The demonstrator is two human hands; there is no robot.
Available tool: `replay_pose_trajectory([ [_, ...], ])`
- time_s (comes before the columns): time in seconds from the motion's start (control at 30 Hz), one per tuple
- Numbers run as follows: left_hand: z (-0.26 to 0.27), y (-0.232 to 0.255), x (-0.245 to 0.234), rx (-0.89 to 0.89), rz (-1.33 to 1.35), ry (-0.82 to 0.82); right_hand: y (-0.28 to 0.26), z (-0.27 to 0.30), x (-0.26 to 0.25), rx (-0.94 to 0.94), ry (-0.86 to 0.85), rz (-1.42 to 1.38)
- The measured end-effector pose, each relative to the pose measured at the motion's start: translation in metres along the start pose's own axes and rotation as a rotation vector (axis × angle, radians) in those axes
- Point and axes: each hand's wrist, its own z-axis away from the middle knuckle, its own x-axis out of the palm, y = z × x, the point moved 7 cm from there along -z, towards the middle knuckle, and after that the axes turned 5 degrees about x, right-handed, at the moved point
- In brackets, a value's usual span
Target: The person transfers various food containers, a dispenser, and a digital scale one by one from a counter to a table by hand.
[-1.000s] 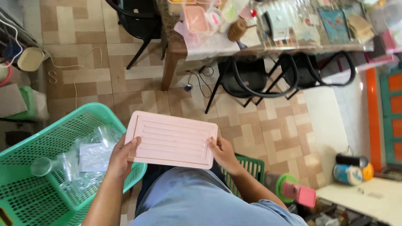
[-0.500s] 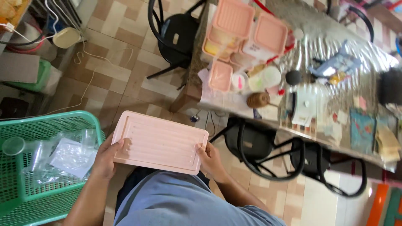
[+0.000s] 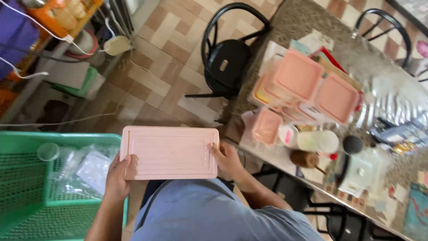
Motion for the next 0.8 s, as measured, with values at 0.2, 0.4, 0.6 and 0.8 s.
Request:
replay_pose_trajectory([
  [0.2, -0.086, 0.040, -0.014, 0.054, 0.075, 0.075, -0.088, -0.071, 0.030, -0.060, -0.066, -0.011],
  [0.4, -0.160, 0.091, 0.008, 0.105, 0.066, 0.059, -0.137, -0.158, 0.038, -0.121, -0.014, 0.048],
  [0.6, -0.220, 0.147, 0.053, 0.158, 0.112, -0.087, -0.184, -0.236, 0.047, -0.083, -0.061, -0.195],
  [0.8, -0.307, 0.183, 0.104, 0.175, -0.028, -0.072, -0.226, -0.335, 0.045, -0.022, -0.096, -0.332],
])
